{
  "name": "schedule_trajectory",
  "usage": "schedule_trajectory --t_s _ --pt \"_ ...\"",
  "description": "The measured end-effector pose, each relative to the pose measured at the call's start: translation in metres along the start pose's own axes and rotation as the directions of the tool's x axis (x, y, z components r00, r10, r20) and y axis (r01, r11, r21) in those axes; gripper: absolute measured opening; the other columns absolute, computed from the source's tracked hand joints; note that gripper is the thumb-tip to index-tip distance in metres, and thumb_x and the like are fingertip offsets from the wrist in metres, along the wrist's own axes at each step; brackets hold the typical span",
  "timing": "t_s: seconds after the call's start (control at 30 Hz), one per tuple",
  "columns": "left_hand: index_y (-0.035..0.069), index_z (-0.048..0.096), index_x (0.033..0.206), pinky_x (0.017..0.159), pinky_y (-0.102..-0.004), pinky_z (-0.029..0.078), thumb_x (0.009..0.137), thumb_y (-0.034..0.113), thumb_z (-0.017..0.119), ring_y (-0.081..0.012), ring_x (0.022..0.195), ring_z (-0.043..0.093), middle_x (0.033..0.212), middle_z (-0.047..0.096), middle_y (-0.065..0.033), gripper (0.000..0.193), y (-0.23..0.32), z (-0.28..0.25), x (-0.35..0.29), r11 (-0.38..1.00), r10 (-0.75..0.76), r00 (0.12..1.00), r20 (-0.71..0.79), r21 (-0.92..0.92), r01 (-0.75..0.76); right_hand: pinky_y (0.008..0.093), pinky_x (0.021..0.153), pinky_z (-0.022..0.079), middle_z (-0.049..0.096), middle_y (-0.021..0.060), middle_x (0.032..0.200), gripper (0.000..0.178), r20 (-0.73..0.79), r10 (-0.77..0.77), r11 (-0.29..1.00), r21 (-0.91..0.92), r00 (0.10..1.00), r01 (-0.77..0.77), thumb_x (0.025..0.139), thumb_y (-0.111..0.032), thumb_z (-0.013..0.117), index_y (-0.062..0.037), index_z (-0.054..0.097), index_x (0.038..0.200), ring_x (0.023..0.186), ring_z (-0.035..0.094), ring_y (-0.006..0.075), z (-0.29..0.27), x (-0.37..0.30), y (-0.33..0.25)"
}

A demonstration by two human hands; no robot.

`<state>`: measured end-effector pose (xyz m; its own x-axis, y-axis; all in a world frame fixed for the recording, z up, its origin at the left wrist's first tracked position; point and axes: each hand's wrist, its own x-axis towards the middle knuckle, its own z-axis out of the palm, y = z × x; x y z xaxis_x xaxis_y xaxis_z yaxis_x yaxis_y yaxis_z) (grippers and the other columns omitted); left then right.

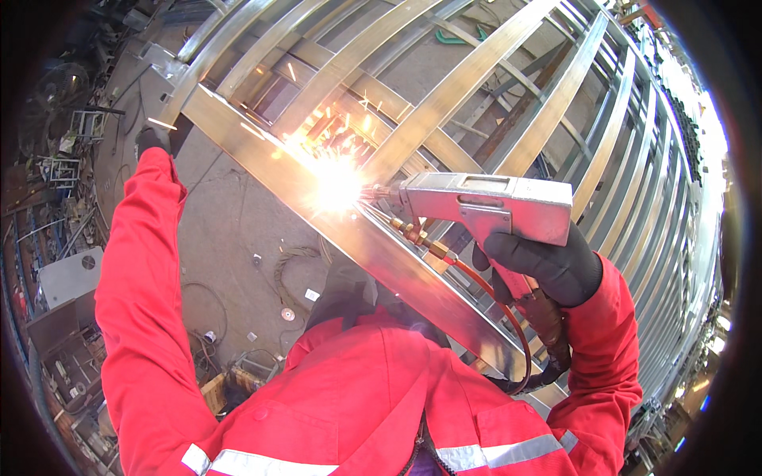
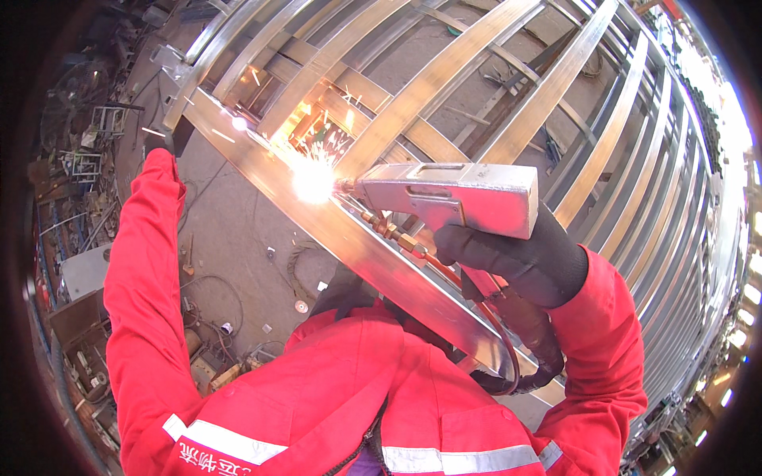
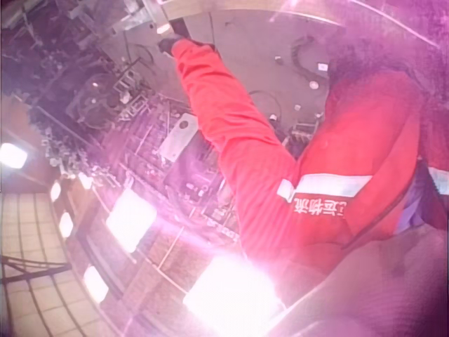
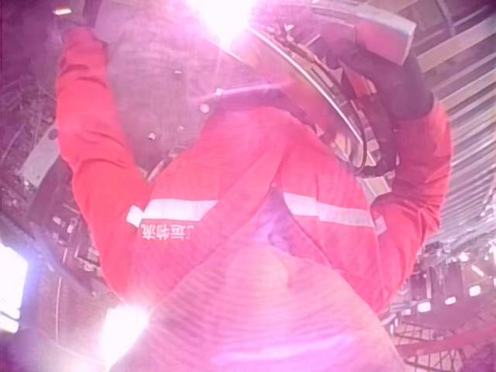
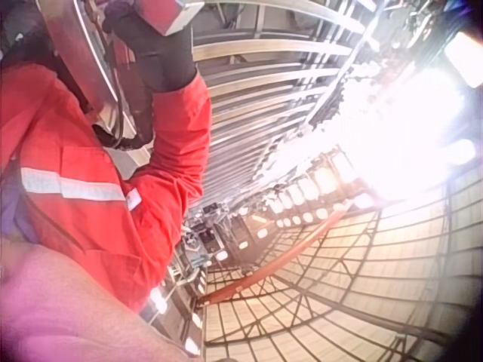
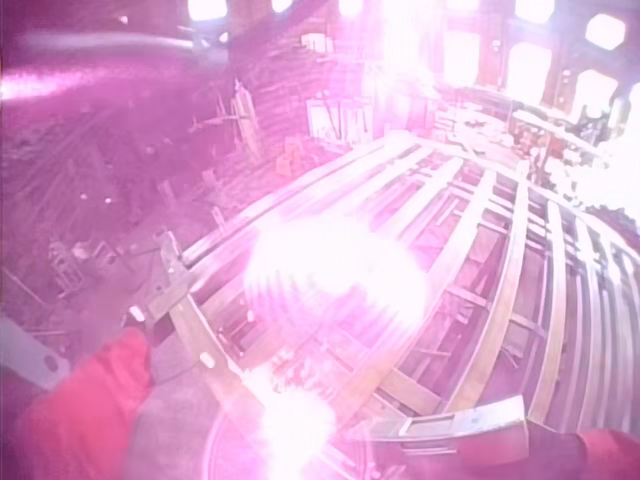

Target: The person welds a large metal frame using a handheld welding torch, moving along seams and intersections to join metal bars. The person repositions the frame and continues welding different sections, producing bright sparks throughout the process.

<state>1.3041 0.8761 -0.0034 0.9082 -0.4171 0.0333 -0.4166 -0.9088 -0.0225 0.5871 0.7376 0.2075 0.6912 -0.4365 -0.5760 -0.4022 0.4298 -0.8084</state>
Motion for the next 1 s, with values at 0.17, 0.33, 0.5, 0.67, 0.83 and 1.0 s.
schedule_trajectory --t_s 0.17,0.33,0.5,0.67,0.83,1.0 --pt "0.008 0.071 0.113 0.09 -0.0522 0.053 0.089 0.035 0.06 -0.0434 0.11 0.065 0.118 0.068 -0.0231 0.038 0.013 -0.006 -0.01 0.999 -0.018 0.999 0.029 -0.027 0.018 0.0323 0.075 0.053 0.069 0.008 0.096 0.033 -0.019 -0.001 1.0 0.003 1.0 0.001 0.093 -0.013 0.069 -0.0006 0.06 0.123 0.083 0.065 0.0166 0.002 0.0 0.002" --pt "0.006 0.073 0.11 0.09 -0.0525 0.052 0.089 0.036 0.057 -0.0433 0.111 0.065 0.117 0.068 -0.0242 0.04 0.003 -0.004 0.0 0.978 -0.143 0.989 0.029 -0.151 0.146 0.0324 0.084 0.053 0.07 0.0065 0.099 0.026 -0.001 0.007 1.0 -0.001 1.0 -0.007 0.093 -0.01 0.07 -0.0009 0.063 0.117 0.092 0.066 0.0158 -0.001 0.001 0.004" --pt "0.004 0.073 0.109 0.091 -0.0522 0.052 0.09 0.038 0.052 -0.044 0.11 0.065 0.115 0.067 -0.026 0.044 0.01 -0.001 -0.003 0.972 -0.129 0.991 0.019 -0.195 0.13 0.0326 0.066 0.054 0.069 0.0102 0.095 0.037 0.011 -0.036 0.999 -0.005 0.999 0.036 0.094 -0.013 0.067 -0.0005 0.057 0.127 0.074 0.066 0.0185 -0.003 0.001 0.012" --pt "0.004 0.073 0.109 0.092 -0.0521 0.052 0.091 0.039 0.05 -0.0444 0.11 0.065 0.116 0.067 -0.0265 0.046 -0.001 0.002 0.002 0.975 -0.128 0.992 -0.016 -0.186 0.123 0.0329 0.056 0.055 0.069 0.0122 0.092 0.044 -0.003 -0.023 1.0 0.015 1.0 0.023 0.094 -0.016 0.067 -0.0003 0.054 0.133 0.065 0.066 0.0201 0.0 0.0 0.01" --pt "0.004 0.073 0.109 0.092 -0.0513 0.052 0.087 0.036 0.057 -0.0443 0.11 0.065 0.116 0.068 -0.0255 0.042 0.019 -0.006 -0.014 0.998 0.059 0.998 -0.001 0.037 -0.059 0.0328 0.057 0.055 0.069 0.0122 0.092 0.044 0.005 -0.041 0.999 0.011 0.999 0.041 0.094 -0.015 0.067 -0.0005 0.054 0.133 0.066 0.066 0.02 0.001 0.003 0.012" --pt "0.003 0.073 0.109 0.092 -0.0503 0.052 0.085 0.035 0.06 -0.0439 0.11 0.065 0.115 0.068 -0.0254 0.042 -0.005 0.005 0.005 0.995 -0.067 0.995 -0.067 -0.082 0.062 0.0329 0.057 0.055 0.069 0.0126 0.092 0.044 0.017 -0.052 0.998 0.021 0.998 0.052 0.093 -0.015 0.067 -0.0005 0.054 0.133 0.067 0.066 0.0199 0.0 0.0 0.013"
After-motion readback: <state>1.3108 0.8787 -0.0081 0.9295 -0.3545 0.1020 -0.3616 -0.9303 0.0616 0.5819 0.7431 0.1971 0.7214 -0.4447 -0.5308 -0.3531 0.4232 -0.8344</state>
